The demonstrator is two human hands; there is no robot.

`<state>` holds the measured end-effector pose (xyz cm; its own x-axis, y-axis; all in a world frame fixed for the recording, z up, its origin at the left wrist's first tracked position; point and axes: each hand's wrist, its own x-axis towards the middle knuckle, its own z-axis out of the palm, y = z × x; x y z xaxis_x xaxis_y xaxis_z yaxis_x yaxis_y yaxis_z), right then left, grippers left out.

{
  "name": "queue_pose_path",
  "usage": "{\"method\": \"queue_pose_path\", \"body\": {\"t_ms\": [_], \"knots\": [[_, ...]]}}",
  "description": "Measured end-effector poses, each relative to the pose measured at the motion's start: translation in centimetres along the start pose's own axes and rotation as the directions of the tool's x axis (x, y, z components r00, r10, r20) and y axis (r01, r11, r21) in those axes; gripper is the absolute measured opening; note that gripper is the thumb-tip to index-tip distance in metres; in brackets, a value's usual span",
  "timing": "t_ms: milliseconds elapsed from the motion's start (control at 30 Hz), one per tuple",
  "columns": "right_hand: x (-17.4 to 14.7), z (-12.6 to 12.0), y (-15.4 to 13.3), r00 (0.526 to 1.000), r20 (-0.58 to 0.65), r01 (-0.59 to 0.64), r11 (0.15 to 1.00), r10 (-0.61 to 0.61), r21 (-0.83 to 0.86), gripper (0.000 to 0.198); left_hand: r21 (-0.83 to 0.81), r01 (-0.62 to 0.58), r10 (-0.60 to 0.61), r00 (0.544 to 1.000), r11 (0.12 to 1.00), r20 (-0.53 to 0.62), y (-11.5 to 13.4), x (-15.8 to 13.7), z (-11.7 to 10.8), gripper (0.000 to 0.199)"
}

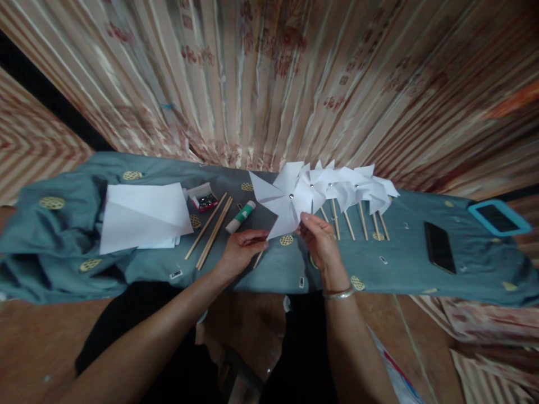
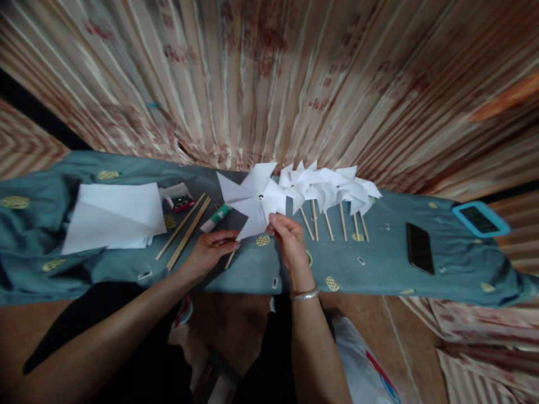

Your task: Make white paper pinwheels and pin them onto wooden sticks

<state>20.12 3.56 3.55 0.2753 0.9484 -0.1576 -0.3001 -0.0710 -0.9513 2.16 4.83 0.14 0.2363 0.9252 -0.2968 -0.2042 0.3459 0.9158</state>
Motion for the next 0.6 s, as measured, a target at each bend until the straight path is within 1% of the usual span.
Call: {"method": "queue_pose_path", "body": {"t_ms": [133, 233, 467, 600], "knots": [[-0.22, 0.37, -0.14, 0.999, 0.022, -0.025, 1.000, 0.025, 0.015, 0.027, -0.019, 0.007, -0.007, 1.000, 1.000, 0.007, 0.20, -0.15, 0.11, 0.027], [-0.39, 0.65, -0.27, 0.999, 0.046, -0.022, 1.000, 0.021, 0.013, 0.027, -0.009, 0.002, -0.002, 1.000, 1.000, 0.026, 0.29, -0.25, 0.17, 0.025], [-0.53, 0.79, 0.05, 0.996, 0.081, -0.013, 0.996, 0.021, -0.093, 0.030, -0.003, -0.007, 0.007, 0.998, 1.000, 0.070, 0.43, -0.39, 0.10, 0.028], [-0.65, 0.57, -0.07, 0.994, 0.099, -0.022, 0.992, 0.035, -0.125, 0.032, 0.003, -0.016, 0.016, 0.999, 1.000, 0.043, 0.66, -0.33, -0.02, 0.027]]}}
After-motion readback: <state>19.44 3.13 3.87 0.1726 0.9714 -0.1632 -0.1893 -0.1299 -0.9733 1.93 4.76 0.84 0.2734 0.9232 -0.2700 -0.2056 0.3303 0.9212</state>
